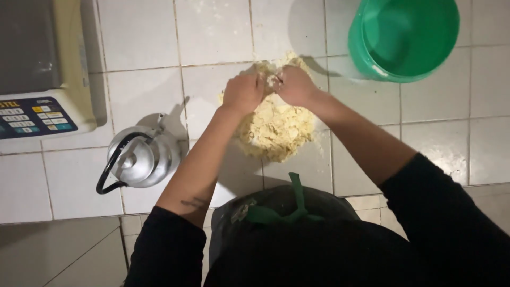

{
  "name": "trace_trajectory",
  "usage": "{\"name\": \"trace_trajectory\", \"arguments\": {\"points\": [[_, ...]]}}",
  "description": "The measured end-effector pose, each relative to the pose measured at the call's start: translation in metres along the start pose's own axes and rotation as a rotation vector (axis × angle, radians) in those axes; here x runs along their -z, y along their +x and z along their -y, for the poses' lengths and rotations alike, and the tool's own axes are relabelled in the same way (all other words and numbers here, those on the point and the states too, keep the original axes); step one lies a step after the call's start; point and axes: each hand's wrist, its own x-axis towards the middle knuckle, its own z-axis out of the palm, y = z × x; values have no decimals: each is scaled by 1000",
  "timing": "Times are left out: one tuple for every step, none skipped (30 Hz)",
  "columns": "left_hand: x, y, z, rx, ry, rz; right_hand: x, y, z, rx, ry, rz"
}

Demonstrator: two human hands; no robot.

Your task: Knead dough on a tiled countertop until smooth.

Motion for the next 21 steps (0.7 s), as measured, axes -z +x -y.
{"name": "trace_trajectory", "arguments": {"points": [[-1, -8, -4, -3, 0, -6, -4, -8, 1, 2, -4, -5], [-2, -15, -7, -7, -78, 16, -9, -15, 2, 85, -9, -138], [-6, -23, -10, -7, -158, 43, -15, -24, 3, 168, -11, -264], [-8, -35, -13, -7, -160, 43, -12, -37, 16, 170, -13, -263], [-11, -48, -17, -78, -2, -50, -11, -50, 30, 16, 55, -147], [-14, -59, -20, -150, 155, -141, -9, -63, 43, -136, 123, -29], [-20, -65, -19, -151, 155, -138, -17, -70, 46, -139, 124, -27], [-25, -71, -19, -69, 75, -161, -26, -76, 50, -99, 101, -169], [-31, -78, -17, 16, -4, -182, -35, -81, 54, -57, 78, -307], [-29, -74, -15, 20, -4, -177, -41, -80, 53, -57, 81, -302], [-27, -72, -11, -59, 130, -179, -48, -79, 54, -1, 37, -393], [-25, -69, -8, -139, 264, -180, -54, -77, 54, 57, -8, -484], [-35, -60, 1, -134, 262, -174, -59, -70, 52, 57, -4, -477], [-44, -52, 10, -170, 273, -198, -64, -63, 50, 34, -106, -459], [-53, -43, 19, -207, 281, -222, -69, -55, 47, 11, -210, -440], [-55, -36, 21, -203, 279, -217, -65, -47, 48, 11, -208, -433], [-56, -26, 23, -146, 296, -223, -60, -36, 48, -26, -65, -416], [-57, -16, 23, -89, 313, -229, -55, -26, 47, -63, 78, -398], [-47, -4, 22, -93, 315, -238, -52, -10, 44, -61, 74, -407], [-38, 6, 20, -16, 275, -231, -49, 3, 42, -101, -20, -392], [-33, 8, 14, 58, 230, -213, -48, 5, 40, -150, -115, -367]]}}
